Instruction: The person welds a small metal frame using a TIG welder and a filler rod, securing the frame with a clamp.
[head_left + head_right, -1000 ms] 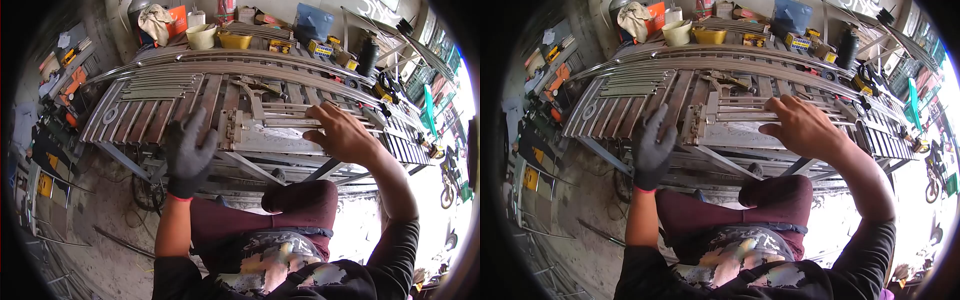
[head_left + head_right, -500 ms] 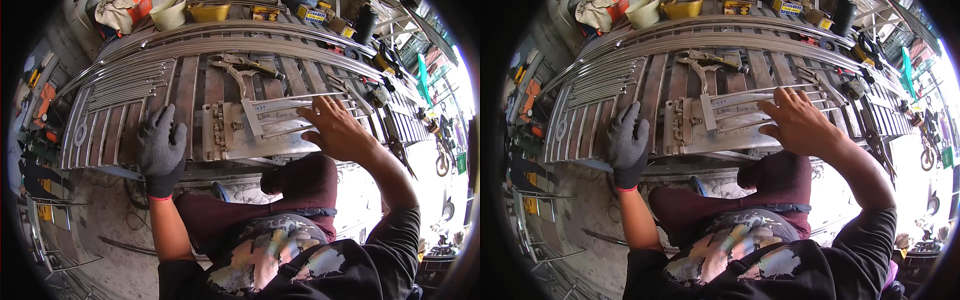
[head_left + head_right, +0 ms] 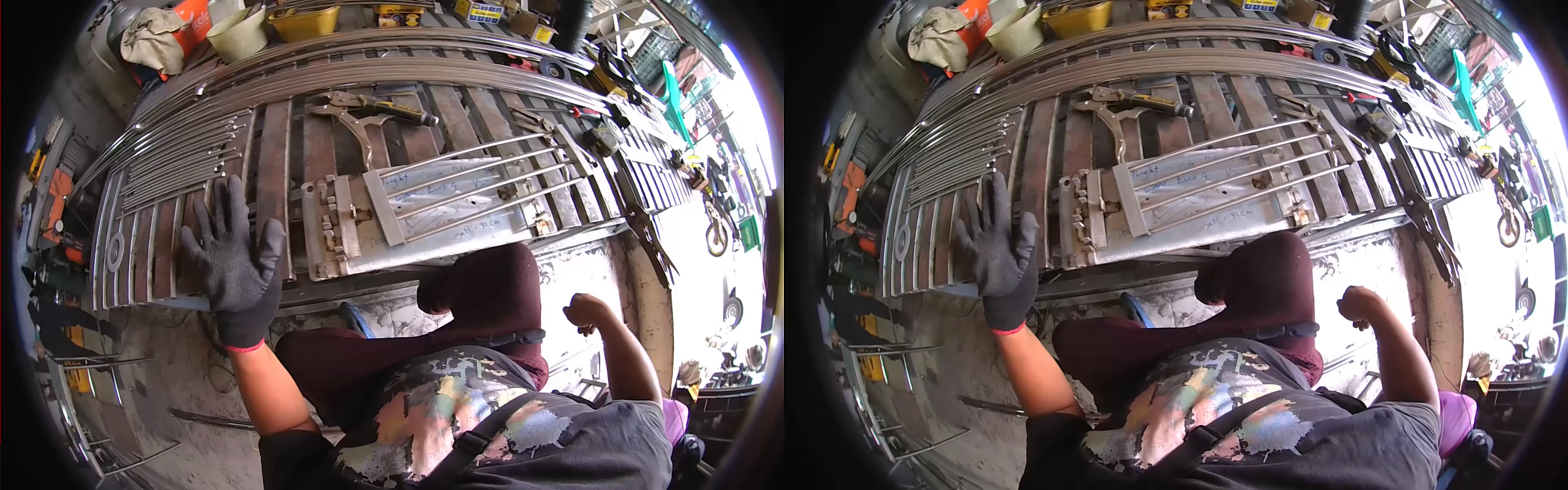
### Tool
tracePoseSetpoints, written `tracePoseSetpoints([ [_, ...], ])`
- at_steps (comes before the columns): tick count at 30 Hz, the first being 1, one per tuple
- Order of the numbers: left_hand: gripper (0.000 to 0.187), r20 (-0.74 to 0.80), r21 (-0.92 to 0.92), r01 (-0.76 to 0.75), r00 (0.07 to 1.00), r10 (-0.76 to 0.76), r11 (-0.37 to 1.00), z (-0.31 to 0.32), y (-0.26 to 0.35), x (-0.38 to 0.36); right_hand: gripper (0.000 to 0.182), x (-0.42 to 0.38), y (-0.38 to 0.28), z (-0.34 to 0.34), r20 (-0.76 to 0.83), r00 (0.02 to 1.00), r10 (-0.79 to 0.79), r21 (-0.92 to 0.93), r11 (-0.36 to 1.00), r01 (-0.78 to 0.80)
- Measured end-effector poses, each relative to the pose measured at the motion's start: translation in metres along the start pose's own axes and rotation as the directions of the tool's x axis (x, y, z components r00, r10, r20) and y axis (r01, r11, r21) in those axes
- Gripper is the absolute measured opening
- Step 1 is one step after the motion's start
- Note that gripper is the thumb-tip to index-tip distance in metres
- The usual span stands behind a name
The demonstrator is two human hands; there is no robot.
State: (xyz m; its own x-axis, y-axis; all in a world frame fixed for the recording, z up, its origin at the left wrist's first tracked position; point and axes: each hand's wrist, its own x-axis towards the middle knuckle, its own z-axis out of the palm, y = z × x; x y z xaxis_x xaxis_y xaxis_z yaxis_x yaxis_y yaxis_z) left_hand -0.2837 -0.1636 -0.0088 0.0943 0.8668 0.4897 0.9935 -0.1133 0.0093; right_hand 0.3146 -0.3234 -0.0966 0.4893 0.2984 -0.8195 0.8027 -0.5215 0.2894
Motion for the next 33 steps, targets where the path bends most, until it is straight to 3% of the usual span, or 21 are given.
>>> tracePoseSetpoints([
  [1,0.08,-0.002,0.008,-0.012,1.0,0.012,1.0,0.0,0.0,-0.001,0.058,0.034,0.019,0.029,0.098,0.99,0.098,0.165,0.98,-0.113],
  [3,0.077,0.022,0.011,-0.024,0.999,0.024,1.0,-0.003,0.003,0.0,0.073,0.062,0.043,0.081,0.265,0.96,0.095,0.393,0.898,-0.198],
  [5,0.074,0.014,0.024,-0.038,0.999,0.037,0.999,-0.002,0.002,-0.002,0.086,0.13,0.068,0.148,0.558,0.828,0.058,0.584,0.682,-0.441],
  [7,0.072,0.003,0.051,-0.03,1.0,0.03,0.998,0.005,-0.001,-0.002,0.064,0.171,0.079,0.193,0.652,0.739,-0.169,0.712,0.471,-0.521],
  [8,0.071,0.0,0.067,-0.021,1.0,0.021,0.998,0.007,-0.002,-0.003,0.062,0.181,0.072,0.209,0.644,0.71,-0.286,0.755,0.389,-0.527],
  [12,0.068,-0.015,0.027,-0.018,1.0,0.019,0.999,-0.004,0.005,-0.004,0.056,0.215,0.036,0.228,0.416,0.76,-0.498,0.892,0.385,-0.236],
  [14,0.068,0.017,0.006,0.005,1.0,-0.005,1.0,-0.002,0.005,-0.004,0.052,0.234,0.035,0.228,0.27,0.782,-0.562,0.893,0.45,0.016],
  [15,0.068,0.03,-0.004,0.018,0.999,-0.018,1.0,-0.003,0.006,-0.004,0.051,0.244,0.039,0.227,0.174,0.787,-0.592,0.865,0.474,0.165],
  [16,0.068,-0.007,-0.017,-0.002,1.0,0.002,1.0,-0.005,0.008,-0.005,0.049,0.252,0.048,0.226,-0.015,0.703,-0.711,0.633,0.537,0.557],
  [17,0.069,-0.001,-0.051,0.004,1.0,-0.004,0.999,-0.004,0.006,-0.005,0.048,0.257,0.055,0.227,-0.178,0.574,-0.799,0.225,0.535,0.815],
  [18,0.069,0.006,-0.089,0.006,1.0,-0.006,0.996,0.0,0.004,-0.005,0.046,0.263,0.061,0.229,-0.289,0.436,-0.852,-0.171,0.494,0.852],
  [19,0.069,0.011,-0.13,0.004,1.0,-0.003,0.991,0.002,0.003,-0.006,0.045,0.259,0.063,0.227,-0.331,0.448,-0.831,-0.251,0.535,0.807],
  [20,0.066,-0.005,-0.134,-0.023,1.0,0.022,0.991,0.0,0.002,-0.006,0.027,0.238,0.059,0.216,-0.357,0.603,-0.713,-0.177,0.686,0.706],
  [21,0.065,-0.002,-0.174,-0.016,1.0,0.016,0.985,-0.002,0.001,-0.007,0.022,0.257,0.064,0.219,-0.356,0.72,-0.595,0.515,0.518,0.683],
  [22,0.064,0.004,-0.217,-0.011,1.0,0.012,0.976,-0.003,0.001,-0.008,0.018,0.277,0.07,0.219,-0.246,0.817,-0.521,0.942,0.069,0.328],
  [23,0.062,0.011,-0.263,-0.007,1.0,0.01,0.965,-0.006,0.002,-0.009,0.014,0.268,0.071,0.213,-0.086,0.845,-0.528,0.885,-0.43,-0.179],
  [25,0.053,0.034,-0.545,0.066,0.998,-0.057,0.836,-0.008,0.0,-0.019,0.009,0.213,0.096,0.19,-0.197,0.841,-0.503,0.875,-0.478,-0.081],
  [27,0.049,0.103,-0.855,0.147,0.988,-0.114,0.498,-0.003,0.002,-0.032,0.008,0.162,0.125,0.183,-0.292,0.838,-0.461,0.831,-0.556,-0.016],
  [29,0.046,0.0,-0.885,0.077,0.986,-0.165,0.459,-0.022,0.024,-0.048,0.017,0.121,0.16,0.2,-0.455,0.804,-0.382,0.786,-0.596,0.161],
  [31,0.051,-0.125,-0.814,-0.051,0.988,-0.089,0.579,-0.04,0.046,-0.06,0.028,0.088,0.195,0.218,-0.499,0.785,-0.366,0.737,-0.656,0.162],
  [33,0.051,-0.191,-0.826,-0.102,0.976,-0.105,0.555,-0.048,0.068,-0.067,0.048,0.065,0.215,0.22,-0.471,0.821,-0.322,0.66,-0.747,0.086],
])
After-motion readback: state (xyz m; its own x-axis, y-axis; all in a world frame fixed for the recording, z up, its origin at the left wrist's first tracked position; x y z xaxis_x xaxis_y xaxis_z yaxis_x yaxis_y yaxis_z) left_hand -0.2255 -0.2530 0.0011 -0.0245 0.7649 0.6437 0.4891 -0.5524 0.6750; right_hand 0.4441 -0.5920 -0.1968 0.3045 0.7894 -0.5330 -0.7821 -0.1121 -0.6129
